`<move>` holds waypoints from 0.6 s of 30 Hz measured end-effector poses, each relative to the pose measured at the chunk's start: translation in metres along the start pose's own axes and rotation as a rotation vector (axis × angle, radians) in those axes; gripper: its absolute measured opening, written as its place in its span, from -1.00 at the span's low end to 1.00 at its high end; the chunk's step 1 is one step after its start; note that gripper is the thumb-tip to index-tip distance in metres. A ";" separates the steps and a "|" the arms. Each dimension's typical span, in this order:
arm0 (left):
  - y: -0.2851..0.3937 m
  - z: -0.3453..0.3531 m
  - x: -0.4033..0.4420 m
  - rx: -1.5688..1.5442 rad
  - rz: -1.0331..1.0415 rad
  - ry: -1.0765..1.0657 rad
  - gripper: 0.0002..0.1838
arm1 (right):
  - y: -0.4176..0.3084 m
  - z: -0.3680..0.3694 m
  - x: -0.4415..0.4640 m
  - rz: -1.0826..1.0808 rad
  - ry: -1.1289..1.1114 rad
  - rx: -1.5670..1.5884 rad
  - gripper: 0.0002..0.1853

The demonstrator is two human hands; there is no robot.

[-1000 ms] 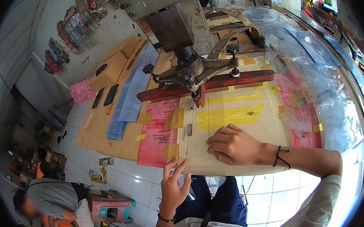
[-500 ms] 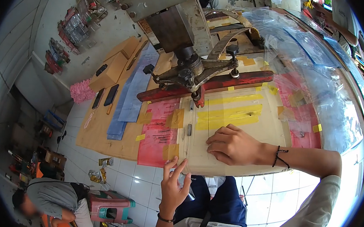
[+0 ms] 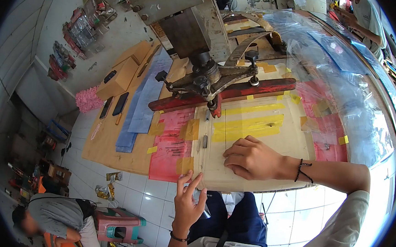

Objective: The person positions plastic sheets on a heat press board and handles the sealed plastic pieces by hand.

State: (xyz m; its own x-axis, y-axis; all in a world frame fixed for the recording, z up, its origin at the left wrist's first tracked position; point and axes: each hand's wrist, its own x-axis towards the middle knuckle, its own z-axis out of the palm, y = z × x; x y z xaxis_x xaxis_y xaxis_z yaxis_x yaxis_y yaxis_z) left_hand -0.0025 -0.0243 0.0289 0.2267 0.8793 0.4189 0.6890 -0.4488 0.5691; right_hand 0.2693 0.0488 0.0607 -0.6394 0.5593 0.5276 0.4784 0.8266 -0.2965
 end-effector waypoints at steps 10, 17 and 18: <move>-0.001 0.000 0.000 0.007 -0.012 -0.011 -0.51 | -0.001 -0.002 0.001 0.004 -0.009 0.002 -0.86; -0.005 0.003 0.000 0.001 0.028 0.019 -0.51 | -0.001 -0.001 0.001 0.011 -0.012 0.002 -0.86; -0.005 0.003 0.001 0.002 0.032 0.022 -0.51 | 0.000 -0.001 0.001 0.009 -0.010 0.001 -0.86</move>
State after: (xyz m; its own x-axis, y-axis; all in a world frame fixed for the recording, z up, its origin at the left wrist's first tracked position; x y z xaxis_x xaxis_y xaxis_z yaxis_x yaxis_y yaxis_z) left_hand -0.0039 -0.0213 0.0245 0.2337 0.8607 0.4522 0.6832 -0.4763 0.5535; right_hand 0.2688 0.0491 0.0624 -0.6407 0.5674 0.5172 0.4838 0.8215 -0.3018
